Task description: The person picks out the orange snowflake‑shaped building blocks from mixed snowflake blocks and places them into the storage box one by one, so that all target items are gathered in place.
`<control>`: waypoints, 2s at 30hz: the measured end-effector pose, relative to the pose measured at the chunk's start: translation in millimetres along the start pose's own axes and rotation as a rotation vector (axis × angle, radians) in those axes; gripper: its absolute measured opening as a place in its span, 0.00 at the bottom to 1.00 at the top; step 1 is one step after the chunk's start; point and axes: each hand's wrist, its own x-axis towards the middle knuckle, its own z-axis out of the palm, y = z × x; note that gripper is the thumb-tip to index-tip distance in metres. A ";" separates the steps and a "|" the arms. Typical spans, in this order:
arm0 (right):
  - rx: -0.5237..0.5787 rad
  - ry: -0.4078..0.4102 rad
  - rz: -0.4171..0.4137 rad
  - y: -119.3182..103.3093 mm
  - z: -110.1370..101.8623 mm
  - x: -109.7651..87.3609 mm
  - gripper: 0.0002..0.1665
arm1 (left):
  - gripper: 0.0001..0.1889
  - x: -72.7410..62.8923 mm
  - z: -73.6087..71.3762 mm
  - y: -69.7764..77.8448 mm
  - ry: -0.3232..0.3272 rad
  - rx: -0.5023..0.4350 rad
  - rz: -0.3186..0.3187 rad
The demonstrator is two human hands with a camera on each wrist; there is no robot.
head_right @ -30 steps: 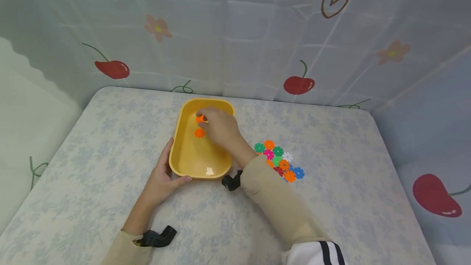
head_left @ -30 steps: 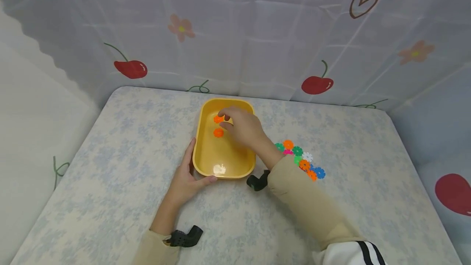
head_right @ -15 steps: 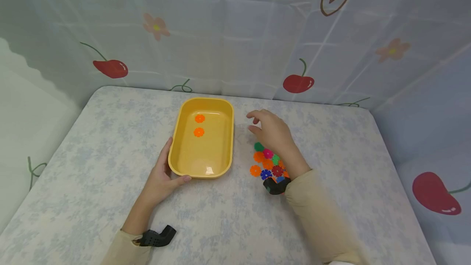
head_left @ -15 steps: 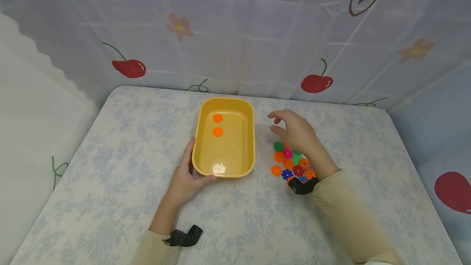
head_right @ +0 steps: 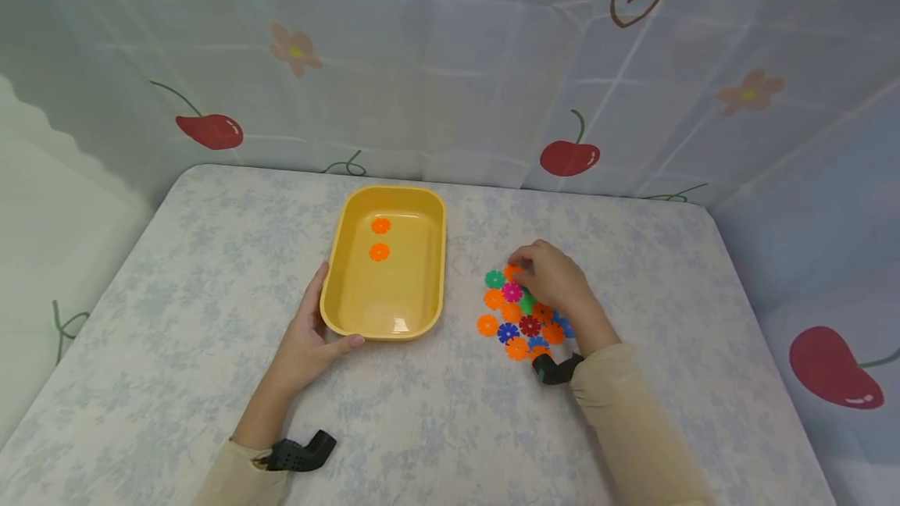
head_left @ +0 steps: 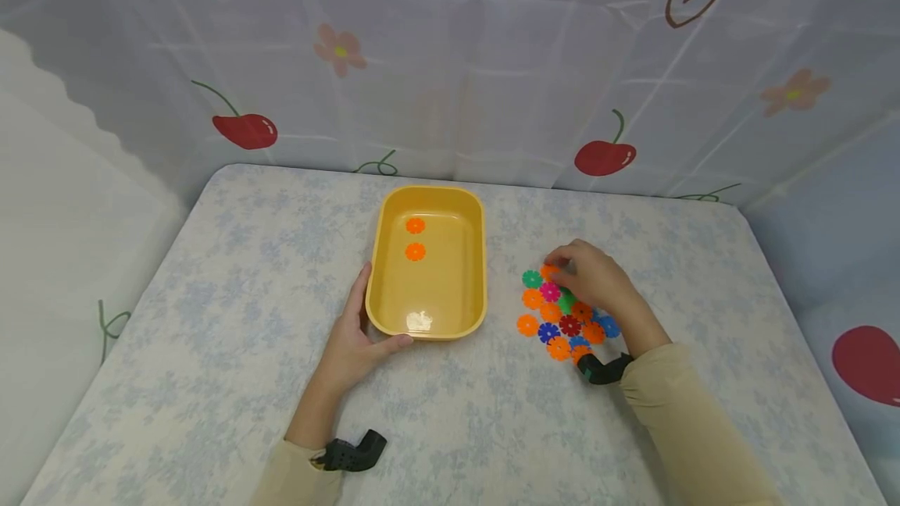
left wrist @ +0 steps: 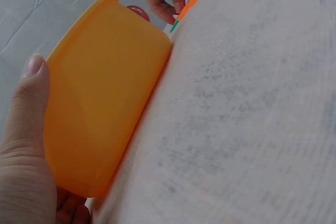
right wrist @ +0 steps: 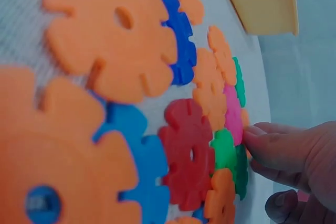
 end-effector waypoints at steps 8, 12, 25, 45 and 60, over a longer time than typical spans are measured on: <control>0.061 -0.016 -0.066 9.2 3.3 2.2 0.17 | 0.63 0.2 0.2 -0.6 -0.002 -0.004 0.002; 0.097 -0.034 -0.066 11.8 3.7 3.1 0.17 | 0.63 -0.1 0.0 -0.3 -0.002 -0.012 -0.001; 0.170 -0.044 -0.026 5.2 -7.4 7.1 0.13 | 0.63 0.5 -0.4 0.8 -0.003 0.000 0.010; 0.283 0.056 -0.308 -142.5 16.6 40.2 0.15 | 0.62 2.3 -0.9 0.8 -0.013 0.019 -0.001; 0.021 -0.035 -0.352 -178.1 69.0 67.2 0.13 | 0.61 2.3 -3.0 3.4 -0.020 0.008 -0.012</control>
